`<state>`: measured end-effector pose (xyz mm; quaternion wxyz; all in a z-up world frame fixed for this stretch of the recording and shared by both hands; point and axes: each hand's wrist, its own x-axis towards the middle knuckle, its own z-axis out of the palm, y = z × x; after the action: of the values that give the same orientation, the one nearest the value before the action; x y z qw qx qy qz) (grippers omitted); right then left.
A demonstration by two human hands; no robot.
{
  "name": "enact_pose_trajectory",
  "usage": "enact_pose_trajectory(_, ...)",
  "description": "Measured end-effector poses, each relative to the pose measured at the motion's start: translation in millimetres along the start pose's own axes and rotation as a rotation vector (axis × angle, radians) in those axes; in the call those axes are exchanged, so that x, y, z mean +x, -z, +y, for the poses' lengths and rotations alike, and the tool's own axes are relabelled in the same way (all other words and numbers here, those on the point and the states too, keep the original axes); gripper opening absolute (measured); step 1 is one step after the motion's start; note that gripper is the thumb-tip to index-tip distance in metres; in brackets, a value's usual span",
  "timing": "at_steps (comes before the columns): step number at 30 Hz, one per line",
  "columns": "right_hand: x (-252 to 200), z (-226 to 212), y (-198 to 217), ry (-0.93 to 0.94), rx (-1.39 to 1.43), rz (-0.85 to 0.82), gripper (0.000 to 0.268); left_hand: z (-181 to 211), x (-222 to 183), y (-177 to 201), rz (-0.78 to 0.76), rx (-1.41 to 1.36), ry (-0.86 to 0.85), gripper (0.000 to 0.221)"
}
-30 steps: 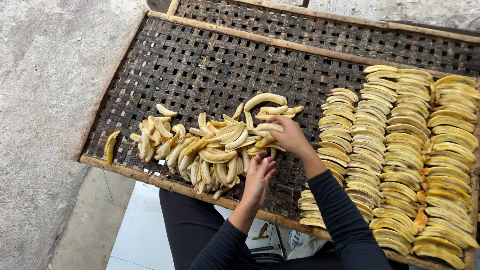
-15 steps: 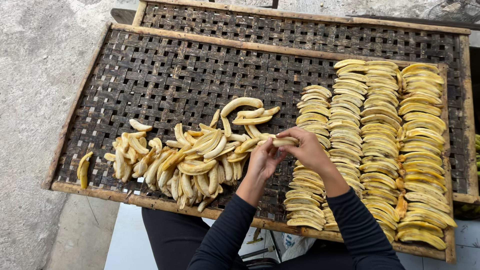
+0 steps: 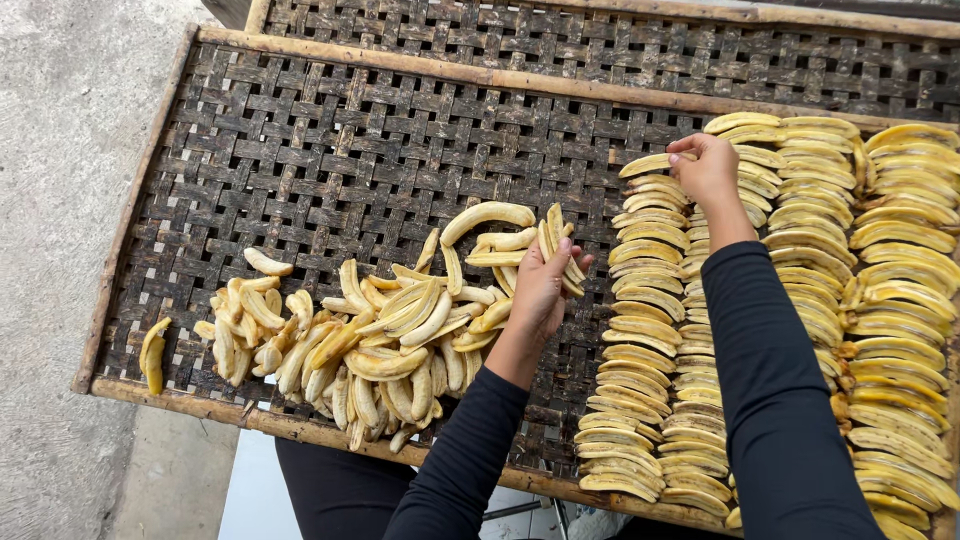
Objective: The person picks up banana slices from a pile and arranges them into neat, overlapping rows on a woven drying rack by hand.
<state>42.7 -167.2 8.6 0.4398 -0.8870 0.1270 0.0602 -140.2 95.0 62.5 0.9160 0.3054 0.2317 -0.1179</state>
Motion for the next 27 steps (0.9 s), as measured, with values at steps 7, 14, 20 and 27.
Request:
enact_pose_trajectory(7, -5, 12, 18, 0.400, -0.443, 0.071, 0.010, 2, -5, -4, -0.009, 0.251, -0.100, 0.030)
enact_pose_trajectory(14, -82, -79, 34, 0.090, 0.286, -0.579, 0.033, -2, 0, -9, 0.020, 0.452, -0.230, 0.043)
enact_pose_trajectory(20, -106, -95, 19, 0.178, 0.350, -0.772, 0.019, -14, 8, -9, -0.005, 0.351, -0.162, 0.043)
enact_pose_trajectory(27, -9, -40, 18, 0.035, 0.477, -0.042, 0.012, -6, -9, 1, 0.151, 0.338, -0.099, 0.055)
